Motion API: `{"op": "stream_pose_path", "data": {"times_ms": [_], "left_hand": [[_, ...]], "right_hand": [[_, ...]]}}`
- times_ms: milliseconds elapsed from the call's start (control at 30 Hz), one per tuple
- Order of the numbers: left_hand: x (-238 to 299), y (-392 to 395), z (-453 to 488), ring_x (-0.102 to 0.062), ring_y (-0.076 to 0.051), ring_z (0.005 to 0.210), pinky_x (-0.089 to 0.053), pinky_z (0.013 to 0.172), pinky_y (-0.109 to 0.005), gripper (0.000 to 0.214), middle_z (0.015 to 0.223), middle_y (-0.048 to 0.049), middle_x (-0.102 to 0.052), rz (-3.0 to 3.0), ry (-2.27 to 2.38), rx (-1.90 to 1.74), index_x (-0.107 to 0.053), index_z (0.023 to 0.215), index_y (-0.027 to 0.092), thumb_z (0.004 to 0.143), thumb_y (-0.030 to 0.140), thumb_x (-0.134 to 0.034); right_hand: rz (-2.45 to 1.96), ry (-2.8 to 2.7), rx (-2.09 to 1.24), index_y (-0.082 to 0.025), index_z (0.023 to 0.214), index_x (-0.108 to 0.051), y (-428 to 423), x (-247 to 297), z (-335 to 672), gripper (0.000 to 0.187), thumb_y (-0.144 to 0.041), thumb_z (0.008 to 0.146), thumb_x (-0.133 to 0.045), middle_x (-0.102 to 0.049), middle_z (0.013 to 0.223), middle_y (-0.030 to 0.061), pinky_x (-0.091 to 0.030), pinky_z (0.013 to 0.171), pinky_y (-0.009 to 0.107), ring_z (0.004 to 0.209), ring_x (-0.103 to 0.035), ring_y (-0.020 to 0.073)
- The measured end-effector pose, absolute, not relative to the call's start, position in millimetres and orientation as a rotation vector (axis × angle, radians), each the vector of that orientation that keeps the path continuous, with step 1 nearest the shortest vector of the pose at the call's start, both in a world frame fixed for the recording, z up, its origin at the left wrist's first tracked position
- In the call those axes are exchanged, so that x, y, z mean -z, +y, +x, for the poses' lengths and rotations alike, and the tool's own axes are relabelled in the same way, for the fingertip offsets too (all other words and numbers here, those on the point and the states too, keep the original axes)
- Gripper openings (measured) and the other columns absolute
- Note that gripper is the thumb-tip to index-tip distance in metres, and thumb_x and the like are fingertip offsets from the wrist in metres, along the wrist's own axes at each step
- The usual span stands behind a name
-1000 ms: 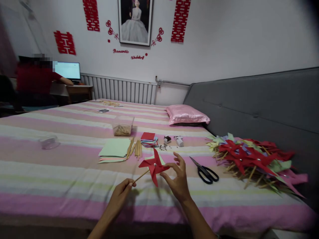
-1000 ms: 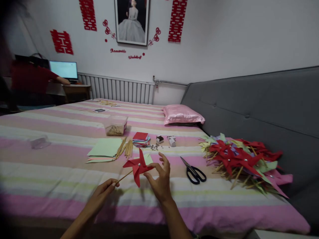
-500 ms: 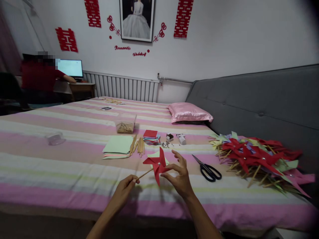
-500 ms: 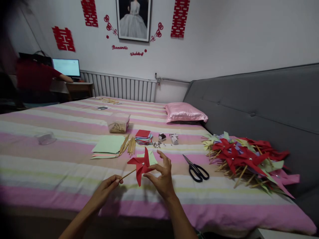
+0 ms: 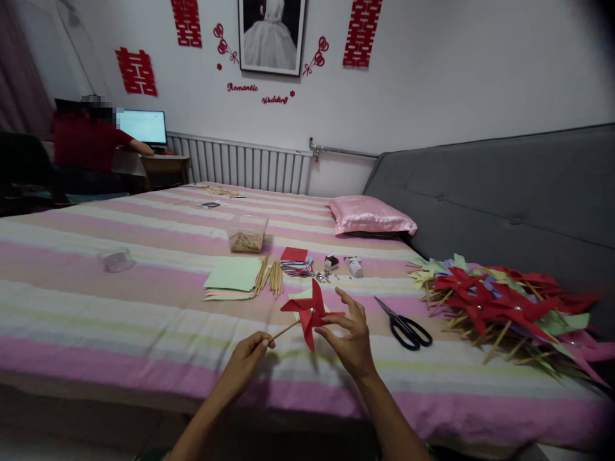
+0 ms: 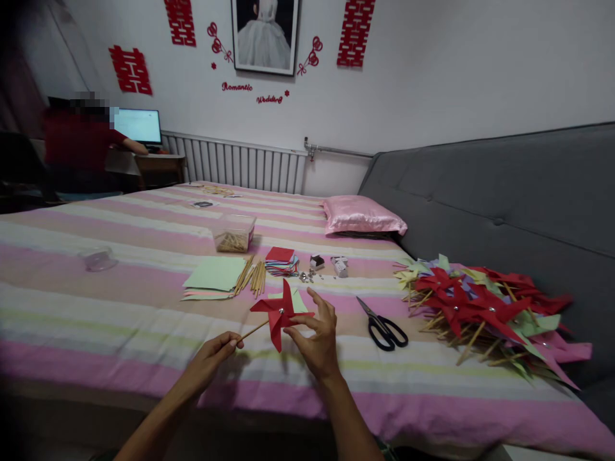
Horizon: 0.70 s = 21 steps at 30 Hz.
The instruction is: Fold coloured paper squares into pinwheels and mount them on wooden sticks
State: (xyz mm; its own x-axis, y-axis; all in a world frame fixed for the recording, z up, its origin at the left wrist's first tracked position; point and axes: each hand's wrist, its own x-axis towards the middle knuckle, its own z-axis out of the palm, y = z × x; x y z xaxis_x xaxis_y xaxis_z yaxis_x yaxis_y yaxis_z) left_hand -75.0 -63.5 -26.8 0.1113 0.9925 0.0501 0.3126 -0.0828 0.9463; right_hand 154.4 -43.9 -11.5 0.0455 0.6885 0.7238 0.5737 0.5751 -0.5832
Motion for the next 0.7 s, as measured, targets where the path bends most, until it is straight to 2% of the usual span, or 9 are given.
{"op": "stream_pose_path", "data": {"times_ms": [167, 367, 700], "left_hand": [[25.3, -64.4, -72.9, -0.044, -0.016, 0.063, -0.032, 0.060, -0.026, 0.029, 0.064, 0.0003, -0.051, 1.551, 1.321, -1.019, -0.058, 0.070, 0.018, 0.075, 0.043, -0.044], [30.7, -62.3, -73.7, -0.042, -0.016, 0.062, -0.031, 0.060, -0.026, 0.028, 0.063, 0.0007, -0.050, 1.601, 1.291, -1.035, -0.058, 0.072, 0.017, 0.077, 0.040, -0.043], [27.9, -66.3, -67.7, -0.043, -0.015, 0.059, -0.031, 0.057, -0.025, 0.029, 0.061, 0.0017, -0.050, 1.532, 1.296, -1.010, -0.057, 0.071, 0.017, 0.076, 0.042, -0.044]], "right_hand": [[-1.083, -1.604, -0.203, -0.025, 0.072, -0.071, -43.8, 13.1, 153.6, 0.007, -0.027, 0.065, -0.073, -0.047, 0.132, 0.0060, -0.036, 0.092, 0.050, 0.114, -0.044, 0.0293], [-1.087, -1.587, -0.306, -0.023, 0.071, -0.069, -43.9, 14.0, 155.1, 0.009, -0.028, 0.064, -0.073, -0.046, 0.132, 0.0071, -0.039, 0.090, 0.049, 0.114, -0.045, 0.0295], [-1.116, -1.546, -0.217, -0.023, 0.070, -0.070, -42.6, 15.5, 151.5, 0.012, -0.027, 0.060, -0.076, -0.050, 0.127, 0.0073, -0.039, 0.088, 0.046, 0.108, -0.047, 0.0283]]}}
